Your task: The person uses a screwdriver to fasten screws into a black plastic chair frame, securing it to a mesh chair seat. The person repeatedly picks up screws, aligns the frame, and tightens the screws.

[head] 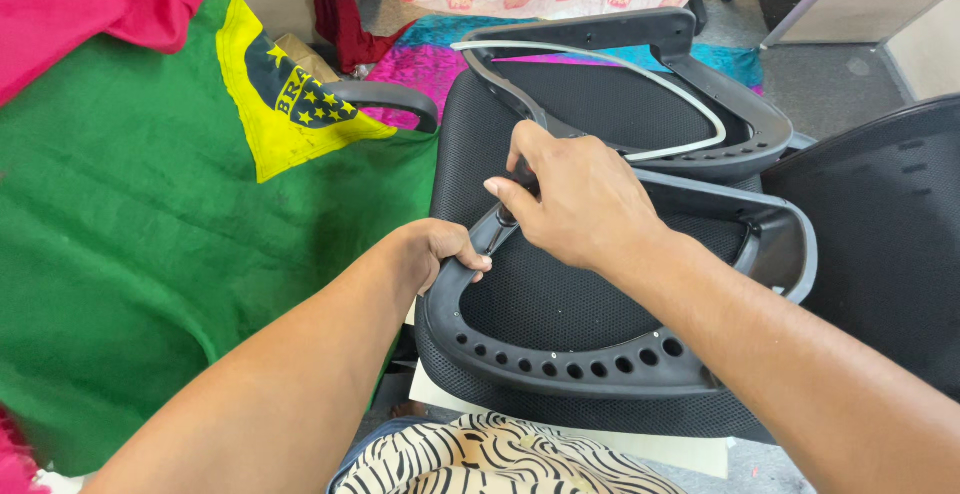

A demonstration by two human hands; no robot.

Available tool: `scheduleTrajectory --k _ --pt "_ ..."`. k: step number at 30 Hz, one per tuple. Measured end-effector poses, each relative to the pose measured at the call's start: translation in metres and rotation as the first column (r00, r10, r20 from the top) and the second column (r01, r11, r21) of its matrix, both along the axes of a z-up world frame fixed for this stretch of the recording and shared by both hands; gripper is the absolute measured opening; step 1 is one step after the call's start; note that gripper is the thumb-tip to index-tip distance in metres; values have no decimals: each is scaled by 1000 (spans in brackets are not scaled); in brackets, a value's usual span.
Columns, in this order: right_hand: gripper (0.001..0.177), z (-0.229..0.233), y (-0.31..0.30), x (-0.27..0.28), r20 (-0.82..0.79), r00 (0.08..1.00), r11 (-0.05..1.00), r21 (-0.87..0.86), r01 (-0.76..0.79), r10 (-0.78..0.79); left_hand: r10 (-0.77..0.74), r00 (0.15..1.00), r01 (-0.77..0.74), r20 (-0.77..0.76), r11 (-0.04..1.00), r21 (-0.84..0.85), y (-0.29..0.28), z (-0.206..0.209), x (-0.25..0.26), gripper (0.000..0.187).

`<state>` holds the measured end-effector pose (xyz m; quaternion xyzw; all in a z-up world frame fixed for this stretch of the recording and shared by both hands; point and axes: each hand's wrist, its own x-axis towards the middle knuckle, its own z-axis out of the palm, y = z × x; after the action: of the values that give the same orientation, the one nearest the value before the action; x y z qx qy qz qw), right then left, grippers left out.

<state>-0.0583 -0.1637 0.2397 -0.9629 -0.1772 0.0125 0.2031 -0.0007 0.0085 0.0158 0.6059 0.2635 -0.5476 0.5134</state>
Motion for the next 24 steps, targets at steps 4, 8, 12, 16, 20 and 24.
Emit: scheduleTrajectory --k 4,8,12,16,20,24 --pt "39 1 -4 -1 -13 999 998 -59 37 -38 14 999 -14 34 1000 -10 -2 -3 0 11" --pt "36 -1 -12 1 59 982 975 123 -187 181 42 998 -43 38 999 29 -2 -5 -1 11" --pt "34 -2 -14 7 -35 996 992 101 -72 76 -10 999 10 51 1000 10 -3 -3 1 12" --pt "46 -1 -10 13 -24 990 986 -88 138 -141 6 999 -6 49 1000 -4 -2 1 -1 13" --pt "47 4 -16 9 -45 998 997 -57 45 -48 -18 996 20 89 999 -26 -3 5 -1 11" --pt "42 3 -14 2 -90 972 965 165 -202 218 -36 996 34 77 999 21 -2 2 -2 10"
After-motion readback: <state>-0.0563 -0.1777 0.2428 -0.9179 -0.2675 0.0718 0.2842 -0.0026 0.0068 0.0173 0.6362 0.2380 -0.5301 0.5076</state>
